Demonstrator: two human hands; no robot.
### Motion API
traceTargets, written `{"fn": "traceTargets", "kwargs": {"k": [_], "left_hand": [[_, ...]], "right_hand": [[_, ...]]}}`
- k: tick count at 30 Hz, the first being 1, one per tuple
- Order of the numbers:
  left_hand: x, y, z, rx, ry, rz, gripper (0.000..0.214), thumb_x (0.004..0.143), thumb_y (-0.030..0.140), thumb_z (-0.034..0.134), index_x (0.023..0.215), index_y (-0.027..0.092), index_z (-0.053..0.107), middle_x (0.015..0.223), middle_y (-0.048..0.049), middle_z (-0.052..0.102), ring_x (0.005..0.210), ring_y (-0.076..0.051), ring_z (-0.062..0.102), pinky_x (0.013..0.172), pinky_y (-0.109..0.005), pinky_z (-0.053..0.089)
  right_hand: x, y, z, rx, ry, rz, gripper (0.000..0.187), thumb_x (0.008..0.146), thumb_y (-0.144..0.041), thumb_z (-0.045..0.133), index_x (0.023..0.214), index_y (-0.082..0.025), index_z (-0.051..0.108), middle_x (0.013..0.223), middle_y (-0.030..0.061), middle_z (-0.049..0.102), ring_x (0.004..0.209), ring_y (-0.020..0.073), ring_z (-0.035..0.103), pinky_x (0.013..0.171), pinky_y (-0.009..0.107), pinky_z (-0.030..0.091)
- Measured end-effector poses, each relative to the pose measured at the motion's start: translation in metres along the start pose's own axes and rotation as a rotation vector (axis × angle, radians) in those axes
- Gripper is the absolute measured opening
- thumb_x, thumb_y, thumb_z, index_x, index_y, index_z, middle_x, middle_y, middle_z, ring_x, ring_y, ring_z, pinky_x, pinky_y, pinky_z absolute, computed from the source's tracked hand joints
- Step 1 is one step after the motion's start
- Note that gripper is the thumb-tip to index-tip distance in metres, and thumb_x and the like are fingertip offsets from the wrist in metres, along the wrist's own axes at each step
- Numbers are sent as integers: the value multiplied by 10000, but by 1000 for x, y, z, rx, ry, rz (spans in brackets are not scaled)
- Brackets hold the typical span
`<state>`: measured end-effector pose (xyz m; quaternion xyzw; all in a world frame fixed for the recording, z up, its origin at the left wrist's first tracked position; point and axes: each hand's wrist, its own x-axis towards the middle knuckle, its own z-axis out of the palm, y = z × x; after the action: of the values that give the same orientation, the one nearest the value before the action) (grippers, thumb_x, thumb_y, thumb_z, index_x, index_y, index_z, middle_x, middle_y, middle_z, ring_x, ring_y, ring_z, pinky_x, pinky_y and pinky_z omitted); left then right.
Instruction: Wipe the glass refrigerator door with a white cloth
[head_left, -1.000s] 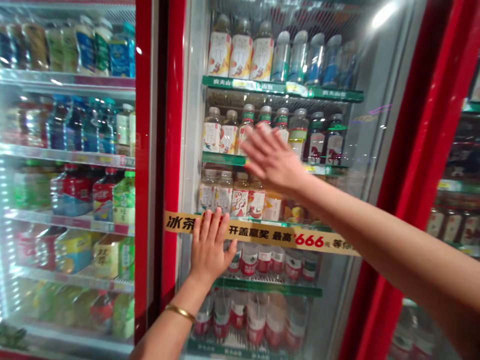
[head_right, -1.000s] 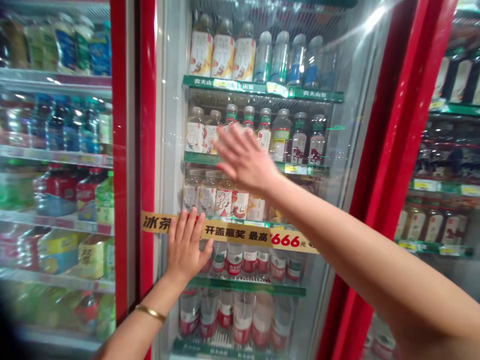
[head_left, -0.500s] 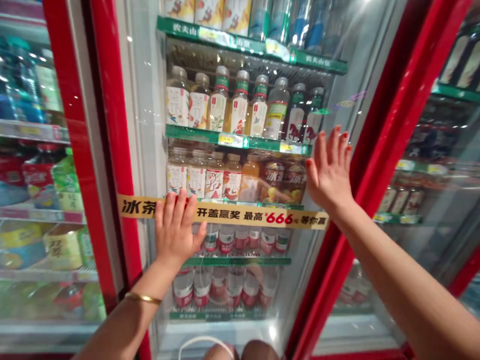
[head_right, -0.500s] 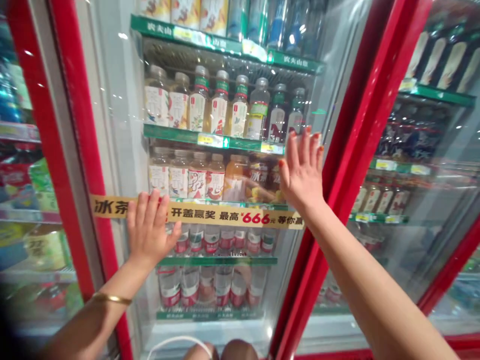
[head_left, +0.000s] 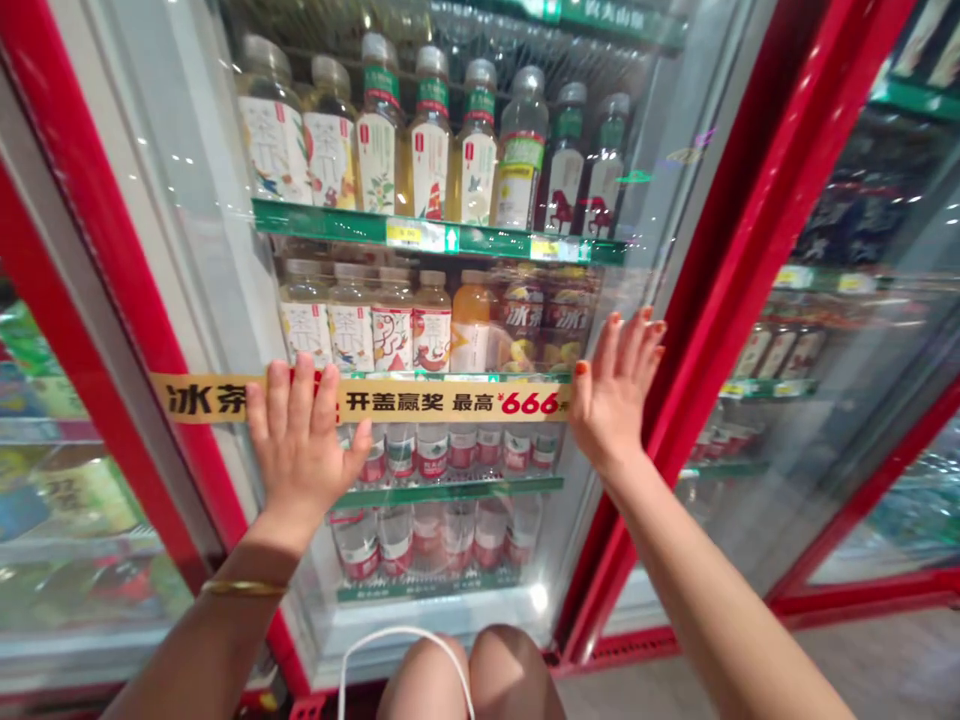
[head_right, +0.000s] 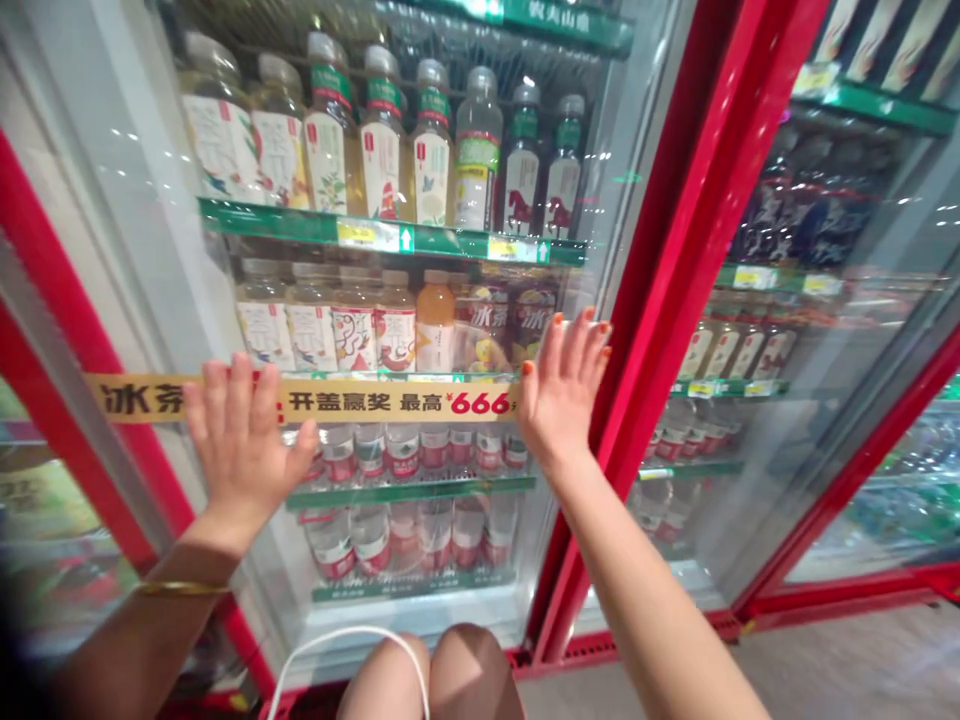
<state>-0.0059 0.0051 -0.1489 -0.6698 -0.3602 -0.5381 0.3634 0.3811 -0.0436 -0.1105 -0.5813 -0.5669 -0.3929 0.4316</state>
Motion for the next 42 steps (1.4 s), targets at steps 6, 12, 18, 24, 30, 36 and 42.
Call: {"fn": "traceTargets", "kwargs": {"k": [6,12,18,24,30,36,42], "left_hand": [[-1,0,-1,20,-22,-15,935,1030,458,643,1812,358,140,1900,21,118,1774,-342,119,1483,-616,42],[-1,0,-2,18,-37,-23,906,1057,480,599,1814,356,117,1902,33,93,1774,-348,98,1486,-623,27],[-1,1,-4,-12,-67,-63,889,1057,496,594,1806,411,121,1904,64,75,1766,-392,90,1482,-650,9],[-3,-3,0,20,-53,-27,902,1058,517,562,1816,340,106,1901,-3,106,1773,-334,52,1473,-654,13],[-1,-3,-2,10,-44,-9,887,1053,492,555,1813,362,116,1901,16,96,1778,-303,47,1474,-629,13],[-1,-1,-4,43,-87,-21,874,1069,563,504,1814,288,139,1889,19,41,1774,-302,10,1483,-631,2],[8,2,-12,50,-199,-139,877,1103,750,317,1777,196,235,1891,48,17,1773,-304,-25,1464,-591,-28]], "right_hand": [[-132,-29,27,131,-195,-535,818,1057,-409,589,1767,-522,200,1827,-93,344,1689,267,389,1379,516,409],[-112,0,31,40,43,104,935,1073,-405,492,1803,-266,-75,1861,126,-140,1726,453,-83,1269,913,245],[-164,-74,47,157,106,-279,817,964,-716,353,1750,-568,185,1791,-236,203,1726,214,17,1303,607,472],[-129,-14,24,116,53,-6,947,1055,-489,433,1808,-205,-65,1847,109,-190,1716,425,-135,1285,920,193],[-119,-73,40,170,-114,-265,1002,1038,-708,564,1823,-326,72,1897,92,117,1753,426,144,1346,728,366],[-134,-30,26,132,-186,-378,949,1055,-648,582,1817,-369,89,1863,94,280,1722,417,285,1349,750,331],[-35,-33,7,135,-72,25,980,1083,-716,416,1823,-243,-18,1907,156,34,1754,472,-72,1339,866,102]]}}
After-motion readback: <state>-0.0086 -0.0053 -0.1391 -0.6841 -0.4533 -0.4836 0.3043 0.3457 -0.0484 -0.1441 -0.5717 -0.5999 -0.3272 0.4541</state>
